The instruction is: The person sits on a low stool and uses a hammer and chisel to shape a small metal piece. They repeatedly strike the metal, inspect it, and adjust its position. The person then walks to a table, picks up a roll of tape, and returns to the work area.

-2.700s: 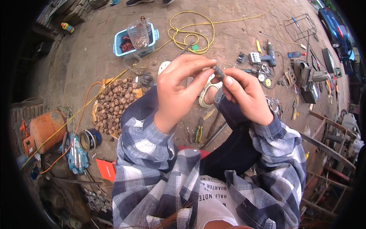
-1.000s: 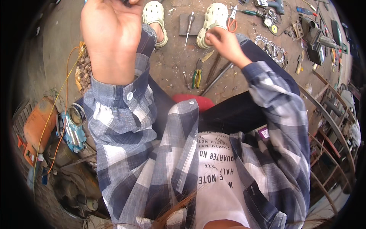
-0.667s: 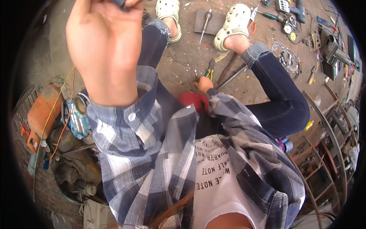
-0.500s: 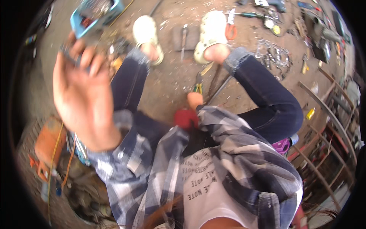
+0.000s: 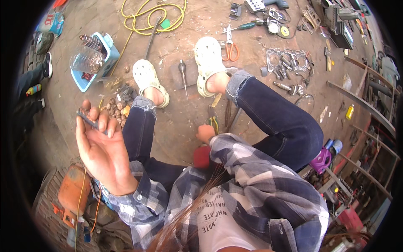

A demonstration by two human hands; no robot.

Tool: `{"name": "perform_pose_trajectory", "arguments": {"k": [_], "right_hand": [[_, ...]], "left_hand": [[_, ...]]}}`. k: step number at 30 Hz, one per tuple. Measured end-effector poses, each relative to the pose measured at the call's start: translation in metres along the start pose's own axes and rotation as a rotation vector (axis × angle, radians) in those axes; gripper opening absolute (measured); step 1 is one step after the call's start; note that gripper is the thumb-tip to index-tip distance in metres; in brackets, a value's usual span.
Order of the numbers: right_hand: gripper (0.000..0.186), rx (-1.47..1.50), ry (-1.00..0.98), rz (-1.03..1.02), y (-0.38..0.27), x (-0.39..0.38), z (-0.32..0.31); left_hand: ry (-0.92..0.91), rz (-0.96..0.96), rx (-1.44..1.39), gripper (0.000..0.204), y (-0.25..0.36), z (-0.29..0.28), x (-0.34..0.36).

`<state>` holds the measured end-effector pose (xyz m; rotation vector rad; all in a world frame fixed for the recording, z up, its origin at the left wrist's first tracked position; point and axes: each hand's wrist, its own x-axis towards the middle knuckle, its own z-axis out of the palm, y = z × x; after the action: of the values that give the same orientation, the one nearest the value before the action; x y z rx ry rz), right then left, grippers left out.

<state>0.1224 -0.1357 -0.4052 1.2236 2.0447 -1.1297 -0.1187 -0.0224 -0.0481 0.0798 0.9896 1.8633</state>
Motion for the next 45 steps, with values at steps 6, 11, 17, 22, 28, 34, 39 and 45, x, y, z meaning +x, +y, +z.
{"name": "perform_pose_trajectory", "arguments": {"k": [6,11,17,22,28,34,39,45], "right_hand": [[0.030,0.179,-0.102,0.010,-0.056,0.026,-0.077],[0.012,-0.490,-0.018,-0.630,-0.050,0.068,-0.197],[0.021,0.114,0.476,-0.654,-0.112,-0.118,-0.403],[0.022,0.339,0.600,-0.552,-0.128,-0.205,-0.421],[0.028,0.123,0.865,-0.846,-0.130,-0.207,-0.411],[0.022,0.087,0.787,-0.784,-0.133,-0.207,-0.409],[0.020,0.063,0.734,-0.712,-0.125,-0.207,-0.413],[0.018,0.219,0.709,-0.707,-0.121,-0.197,-0.410]], "left_hand": [[-0.056,0.014,-0.029,0.033,-0.003,0.011,0.001],[0.000,0.081,-0.024,0.032,-0.015,0.009,0.011],[-0.129,-0.003,-0.008,0.029,-0.025,0.012,-0.003],[-0.217,0.081,0.185,0.033,-0.018,0.026,-0.025],[-0.346,0.267,0.339,0.032,-0.018,0.036,-0.035],[-0.421,0.359,0.583,0.036,-0.017,0.037,-0.042],[-0.458,0.266,0.557,0.039,-0.026,0.039,-0.037],[-0.428,0.271,0.576,0.039,-0.030,0.040,-0.033]]}}
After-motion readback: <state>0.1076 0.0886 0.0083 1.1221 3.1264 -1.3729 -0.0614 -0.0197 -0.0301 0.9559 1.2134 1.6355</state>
